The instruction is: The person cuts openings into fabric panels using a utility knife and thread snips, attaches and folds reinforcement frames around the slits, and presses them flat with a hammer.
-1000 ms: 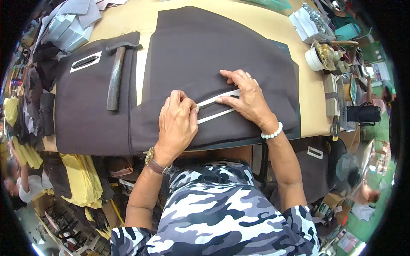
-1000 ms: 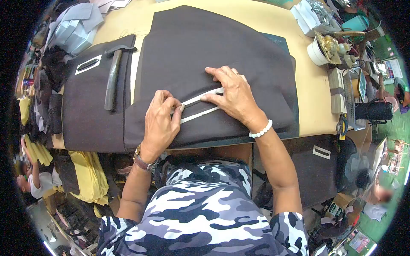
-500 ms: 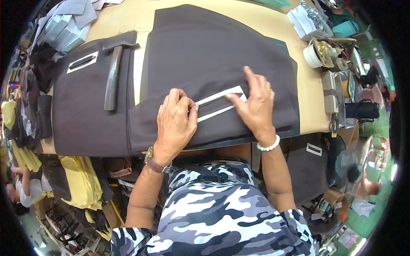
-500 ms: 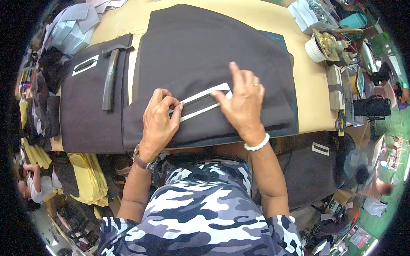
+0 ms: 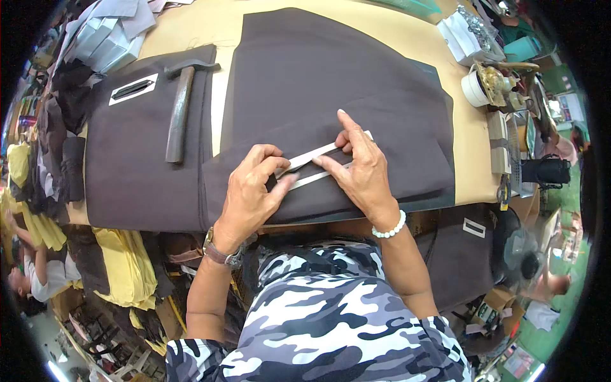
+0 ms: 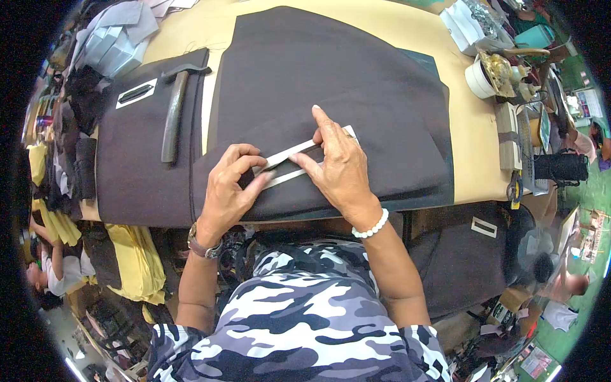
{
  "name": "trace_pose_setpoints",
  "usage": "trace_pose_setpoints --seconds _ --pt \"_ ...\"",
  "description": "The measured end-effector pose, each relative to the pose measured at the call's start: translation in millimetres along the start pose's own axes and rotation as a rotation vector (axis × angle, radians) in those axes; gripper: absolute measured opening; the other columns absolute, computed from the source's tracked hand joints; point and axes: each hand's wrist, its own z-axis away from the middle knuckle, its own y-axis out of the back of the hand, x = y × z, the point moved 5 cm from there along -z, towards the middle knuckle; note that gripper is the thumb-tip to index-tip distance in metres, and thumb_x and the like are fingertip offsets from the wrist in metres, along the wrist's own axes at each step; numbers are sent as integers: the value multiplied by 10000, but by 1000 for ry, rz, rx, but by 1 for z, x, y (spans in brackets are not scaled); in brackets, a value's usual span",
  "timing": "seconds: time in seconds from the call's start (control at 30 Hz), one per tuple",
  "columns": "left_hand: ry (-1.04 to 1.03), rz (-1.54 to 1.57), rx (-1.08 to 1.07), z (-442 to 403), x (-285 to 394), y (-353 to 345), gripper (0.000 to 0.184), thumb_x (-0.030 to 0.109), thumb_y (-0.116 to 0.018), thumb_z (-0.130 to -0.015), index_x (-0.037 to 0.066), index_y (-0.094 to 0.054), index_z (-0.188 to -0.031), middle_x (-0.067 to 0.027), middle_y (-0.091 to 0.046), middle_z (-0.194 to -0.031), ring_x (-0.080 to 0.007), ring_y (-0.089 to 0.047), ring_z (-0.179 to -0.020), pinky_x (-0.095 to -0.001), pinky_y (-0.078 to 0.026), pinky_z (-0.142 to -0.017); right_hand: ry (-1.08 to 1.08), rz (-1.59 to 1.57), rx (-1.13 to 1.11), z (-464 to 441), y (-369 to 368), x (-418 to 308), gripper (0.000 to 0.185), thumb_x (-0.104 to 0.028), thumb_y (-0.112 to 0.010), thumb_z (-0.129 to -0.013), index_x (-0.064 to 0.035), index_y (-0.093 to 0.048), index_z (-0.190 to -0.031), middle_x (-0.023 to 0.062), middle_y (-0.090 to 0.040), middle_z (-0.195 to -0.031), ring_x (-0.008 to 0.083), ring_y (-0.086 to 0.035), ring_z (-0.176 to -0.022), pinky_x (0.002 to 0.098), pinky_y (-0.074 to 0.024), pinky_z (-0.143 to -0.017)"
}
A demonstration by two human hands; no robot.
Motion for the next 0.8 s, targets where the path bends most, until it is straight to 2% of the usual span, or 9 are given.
trace_pose_setpoints --seconds 0.17,0.27,0.47,0.53,0.57,0.67,0.77,0.8 --pt "-68 -98 -24 -3 -1 -6 113 45 -696 -746 14 -633 -835 -97 -595 -902 -246 -609 -806 -355 -481 -685 114 135 -164 -12 4 -6 843 -299 -810 -627 -50 -429 -1337 101 -592 -851 243 -590 -761 352 -488 -695" --pt "-94 -136 7 -6 -1 -9 95 35 -685 -748 15 -615 -809 -98 -587 -877 -259 -602 -796 -364 -475 -686 157 177 -239 -21 4 -8 860 -305 -809 -625 -48 -414 -1344 107 -604 -835 263 -615 -764 366 -502 -675" --pt "-79 -131 42 -6 -2 -10 66 11 -653 -764 8 -595 -794 -100 -580 -857 -266 -597 -777 -364 -468 -688 4 176 -340 -34 -1 -2 851 -331 -799 -638 -66 -416 -1350 101 -618 -746 282 -632 -677 390 -508 -611" --pt "-75 -127 42 -6 -2 -10 61 7 -650 -766 4 -595 -793 -102 -581 -858 -266 -597 -778 -362 -469 -684 -28 99 -329 -34 -3 8 883 -323 -819 -619 -94 -412 -1368 74 -579 -700 243 -576 -611 357 -480 -592" --pt "-61 -100 30 -6 -6 -9 66 5 -644 -769 1 -591 -807 -102 -580 -866 -270 -597 -773 -359 -473 -681 -44 60 -322 -34 -3 11 900 -319 -829 -609 -108 -410 -1377 61 -560 -677 224 -548 -578 340 -466 -582" --pt "-22 -21 12 -4 -16 -3 103 -2 -629 -785 -6 -579 -874 -107 -583 -889 -275 -603 -771 -352 -484 -675 -55 74 -308 -32 0 8 860 -346 -802 -641 -95 -410 -1364 84 -626 -720 273 -630 -641 379 -507 -603" --pt "18 67 8 -2 -19 0 198 -9 -619 -803 -7 -562 -993 -117 -593 -906 -257 -623 -792 -343 -495 -677 122 206 -220 -29 -1 -6 823 -325 -788 -675 -101 -405 -1369 79 -623 -708 265 -624 -628 378 -503 -599" --pt "33 92 6 -1 -19 -1 237 -9 -618 -808 -4 -552 -1035 -118 -594 -909 -248 -627 -800 -339 -499 -679 87 178 -266 -30 -2 -4 820 -321 -784 -681 -98 -401 -1371 84 -618 -707 264 -624 -633 377 -501 -599"
